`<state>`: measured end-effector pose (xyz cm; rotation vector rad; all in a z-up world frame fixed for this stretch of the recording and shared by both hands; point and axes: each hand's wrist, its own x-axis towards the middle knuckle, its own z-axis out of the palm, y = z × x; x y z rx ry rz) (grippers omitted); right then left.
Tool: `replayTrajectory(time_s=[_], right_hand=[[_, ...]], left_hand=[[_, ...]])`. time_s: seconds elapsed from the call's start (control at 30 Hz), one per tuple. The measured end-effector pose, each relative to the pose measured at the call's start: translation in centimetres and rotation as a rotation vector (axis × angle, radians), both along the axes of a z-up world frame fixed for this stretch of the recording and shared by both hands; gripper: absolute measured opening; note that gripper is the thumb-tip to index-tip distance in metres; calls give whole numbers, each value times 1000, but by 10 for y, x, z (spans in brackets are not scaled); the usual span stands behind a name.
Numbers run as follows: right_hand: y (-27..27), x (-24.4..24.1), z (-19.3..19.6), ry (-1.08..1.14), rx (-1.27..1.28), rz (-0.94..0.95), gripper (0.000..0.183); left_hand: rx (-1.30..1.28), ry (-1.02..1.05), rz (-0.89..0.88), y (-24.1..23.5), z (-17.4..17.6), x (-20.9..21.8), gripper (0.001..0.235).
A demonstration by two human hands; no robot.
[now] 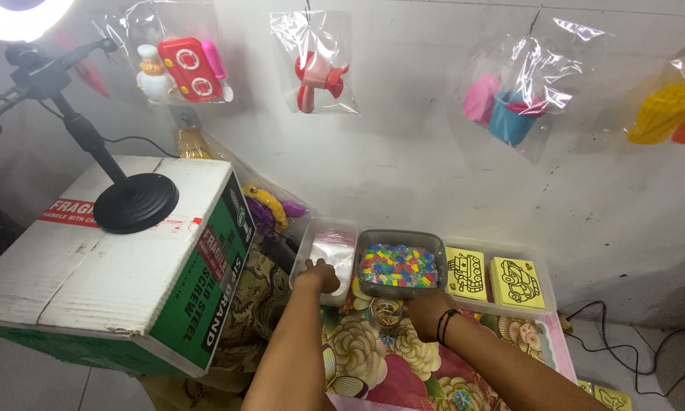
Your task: The person sits on the floor and packs small, colorful plastic toys into clear plastic bags. They place a yellow card with a vehicle illustration into each bag along with the toys, then seal the bags and arrange them on the floor.
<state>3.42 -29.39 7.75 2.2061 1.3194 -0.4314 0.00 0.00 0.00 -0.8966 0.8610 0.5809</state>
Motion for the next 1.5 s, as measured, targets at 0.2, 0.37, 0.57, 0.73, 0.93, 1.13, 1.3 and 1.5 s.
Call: replayTrajectory(time_s=[0.2, 0.37, 0.57, 0.73, 0.93, 1.13, 1.3, 1.5], right_hand=[[-4, -4, 10, -1, 1, -26, 27], [-8, -4, 18, 9, -31, -92, 21], [-15, 1, 11, -16, 0, -71, 25], [-22, 11, -5, -100, 83, -11, 25], [-28, -1, 41, -11, 165, -63, 41], [-39, -29, 127, 180, 430, -385, 65], [-56, -5, 123, 270, 733, -655, 86], [-74, -4, 133, 475, 1223, -772, 37]], left_hand=[[-1780, -762, 1821, -8, 18, -10, 45], [-2144, -1091, 1841, -18, 67, -23, 31], [-2377, -1212, 1518, -30, 120, -38, 33], [-2366, -1154, 1193, -12, 97, -11, 29], [-2282, -1052, 941, -47, 154, -24, 35], [-2138, -932, 737, -82, 182, -25, 35], [-2045, -801, 527, -118, 193, -27, 30], [-1973, -586, 306, -160, 194, -28, 24]])
